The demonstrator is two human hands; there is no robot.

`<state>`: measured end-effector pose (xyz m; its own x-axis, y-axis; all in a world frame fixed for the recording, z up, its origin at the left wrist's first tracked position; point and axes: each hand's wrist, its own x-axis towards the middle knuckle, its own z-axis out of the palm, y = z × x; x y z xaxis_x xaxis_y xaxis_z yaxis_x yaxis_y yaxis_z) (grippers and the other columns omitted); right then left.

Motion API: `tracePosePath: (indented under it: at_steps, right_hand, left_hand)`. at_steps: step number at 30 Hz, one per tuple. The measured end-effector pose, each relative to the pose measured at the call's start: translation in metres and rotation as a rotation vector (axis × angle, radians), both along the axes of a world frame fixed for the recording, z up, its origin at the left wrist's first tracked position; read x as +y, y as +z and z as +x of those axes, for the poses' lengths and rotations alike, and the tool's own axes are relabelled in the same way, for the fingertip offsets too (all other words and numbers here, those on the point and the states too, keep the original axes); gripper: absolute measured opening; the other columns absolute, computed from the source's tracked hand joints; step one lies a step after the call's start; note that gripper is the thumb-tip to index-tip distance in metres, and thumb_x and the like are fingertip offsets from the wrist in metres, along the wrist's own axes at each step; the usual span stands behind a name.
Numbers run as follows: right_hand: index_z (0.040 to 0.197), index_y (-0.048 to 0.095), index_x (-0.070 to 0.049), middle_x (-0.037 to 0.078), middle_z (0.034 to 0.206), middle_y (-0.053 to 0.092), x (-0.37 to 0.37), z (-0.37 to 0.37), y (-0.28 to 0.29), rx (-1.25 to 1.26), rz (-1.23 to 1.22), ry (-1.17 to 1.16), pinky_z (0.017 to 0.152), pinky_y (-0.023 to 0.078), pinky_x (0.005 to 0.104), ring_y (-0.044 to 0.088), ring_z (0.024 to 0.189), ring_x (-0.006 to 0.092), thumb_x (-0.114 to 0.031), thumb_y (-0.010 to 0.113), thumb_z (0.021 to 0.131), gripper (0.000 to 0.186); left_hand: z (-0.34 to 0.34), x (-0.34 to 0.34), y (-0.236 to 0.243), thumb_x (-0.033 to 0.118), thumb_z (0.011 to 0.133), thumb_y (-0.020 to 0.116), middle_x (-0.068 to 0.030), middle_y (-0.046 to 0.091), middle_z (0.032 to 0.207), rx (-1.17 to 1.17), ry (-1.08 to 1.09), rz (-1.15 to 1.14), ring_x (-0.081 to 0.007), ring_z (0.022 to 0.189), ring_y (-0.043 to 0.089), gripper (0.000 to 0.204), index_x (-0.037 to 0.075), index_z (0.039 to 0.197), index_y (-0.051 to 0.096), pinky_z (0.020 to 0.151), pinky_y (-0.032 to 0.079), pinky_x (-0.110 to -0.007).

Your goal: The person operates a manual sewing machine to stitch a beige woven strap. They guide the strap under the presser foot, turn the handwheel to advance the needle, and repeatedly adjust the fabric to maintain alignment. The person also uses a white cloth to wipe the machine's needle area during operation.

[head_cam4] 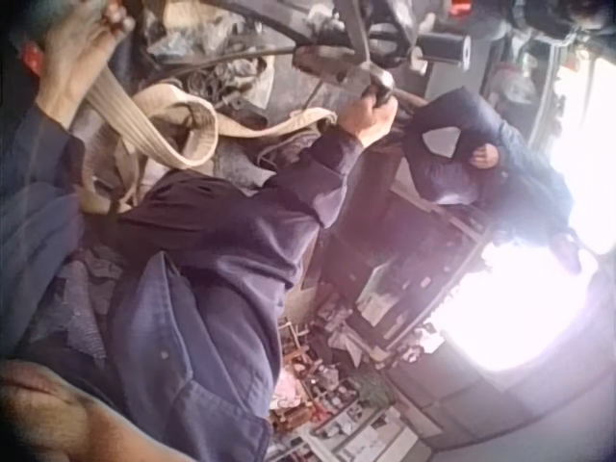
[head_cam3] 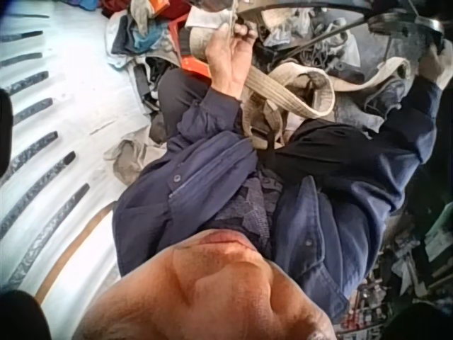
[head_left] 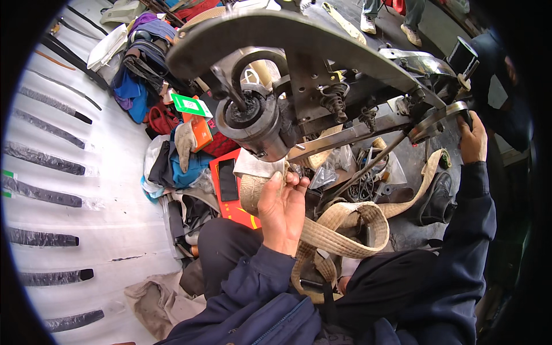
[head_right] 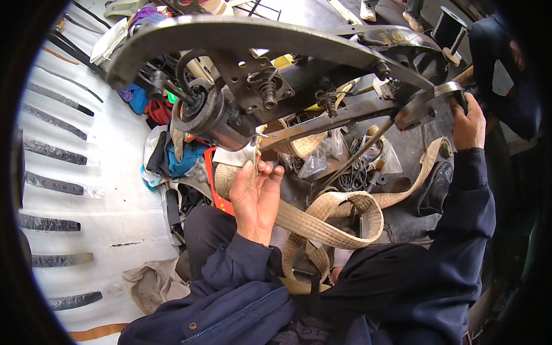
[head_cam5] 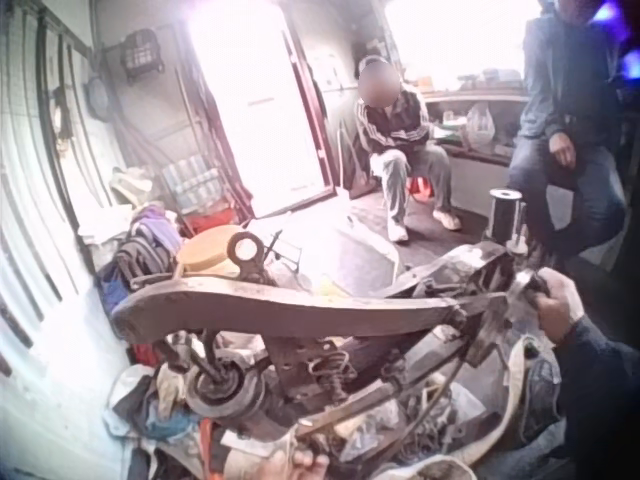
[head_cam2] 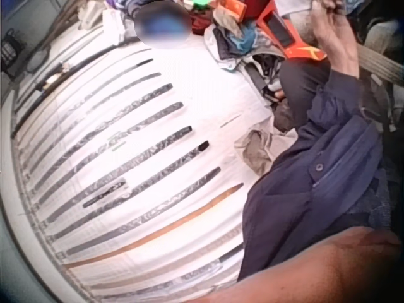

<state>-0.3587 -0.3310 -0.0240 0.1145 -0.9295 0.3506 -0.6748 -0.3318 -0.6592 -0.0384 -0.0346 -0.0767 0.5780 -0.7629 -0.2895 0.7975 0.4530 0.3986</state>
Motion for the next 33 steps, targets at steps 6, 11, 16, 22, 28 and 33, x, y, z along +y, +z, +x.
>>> tracePosePath:
  at_steps: [6, 11, 16, 22, 28, 33]
  right_hand:
    - [0.106, 0.06, -0.005, 0.022, 0.088, 0.064, -0.046, -0.047, -0.087, 0.127, 0.02, -0.154, 0.075, 0.049, 0.0401, 0.062, 0.08, 0.0369, -0.022, 0.064, 0.092, 0.022]
    - [0.103, 0.058, -0.001, 0.006, 0.071, 0.056, 0.005, 0.0, -0.12, -0.156, 0.576, 0.05, 0.041, 0.043, 0.0328, 0.051, 0.044, 0.0155, -0.022, 0.063, 0.095, 0.023]
    - [0.105, 0.059, -0.001, -0.001, 0.065, 0.048, 0.07, 0.058, -0.043, -0.199, 0.579, 0.242, 0.04, 0.038, 0.027, 0.047, 0.044, 0.0105, -0.021, 0.063, 0.095, 0.023]
    - [0.101, 0.064, -0.002, 0.003, 0.074, 0.058, 0.01, 0.006, 0.01, -0.093, 0.15, 0.029, 0.057, 0.04, 0.0279, 0.049, 0.06, 0.012, -0.018, 0.063, 0.094, 0.017]
    - [0.103, 0.061, -0.001, 0.018, 0.087, 0.066, -0.04, -0.035, -0.097, 0.076, 0.112, -0.033, 0.078, 0.049, 0.0345, 0.064, 0.083, 0.023, -0.019, 0.065, 0.091, 0.022]
    - [0.107, 0.057, 0.001, 0.004, 0.064, 0.05, 0.031, 0.023, -0.105, -0.21, 0.756, 0.182, 0.04, 0.042, 0.0314, 0.049, 0.039, 0.0152, -0.02, 0.061, 0.095, 0.024]
  left_hand:
    - [0.0, 0.001, 0.0, 0.016, 0.09, 0.064, -0.0054, 0.062, 0.085, 0.003, -0.003, -0.012, -0.0189, 0.086, 0.054, 0.011, 0.005, 0.09, 0.064, 0.089, 0.045, -0.04]
    - [0.0, 0.001, 0.0, 0.016, 0.09, 0.064, -0.0052, 0.062, 0.084, 0.002, 0.0, -0.002, -0.0188, 0.086, 0.055, 0.011, 0.005, 0.089, 0.064, 0.09, 0.046, -0.04]
    - [0.0, 0.0, -0.001, 0.017, 0.091, 0.064, -0.0052, 0.061, 0.085, -0.019, -0.005, -0.003, -0.0181, 0.086, 0.055, 0.012, 0.005, 0.092, 0.064, 0.09, 0.046, -0.039]
    - [0.002, -0.001, -0.001, 0.017, 0.091, 0.064, -0.0056, 0.061, 0.085, -0.03, -0.01, 0.008, -0.0176, 0.086, 0.054, 0.014, 0.004, 0.095, 0.064, 0.091, 0.046, -0.039]
    - [0.003, -0.002, 0.0, 0.017, 0.091, 0.064, -0.0053, 0.061, 0.085, -0.017, -0.01, 0.003, -0.0179, 0.086, 0.054, 0.014, 0.004, 0.093, 0.064, 0.09, 0.045, -0.04]
    - [0.003, -0.001, 0.001, 0.017, 0.09, 0.065, -0.005, 0.061, 0.084, -0.024, -0.015, -0.003, -0.0179, 0.085, 0.054, 0.013, 0.004, 0.092, 0.065, 0.091, 0.045, -0.04]
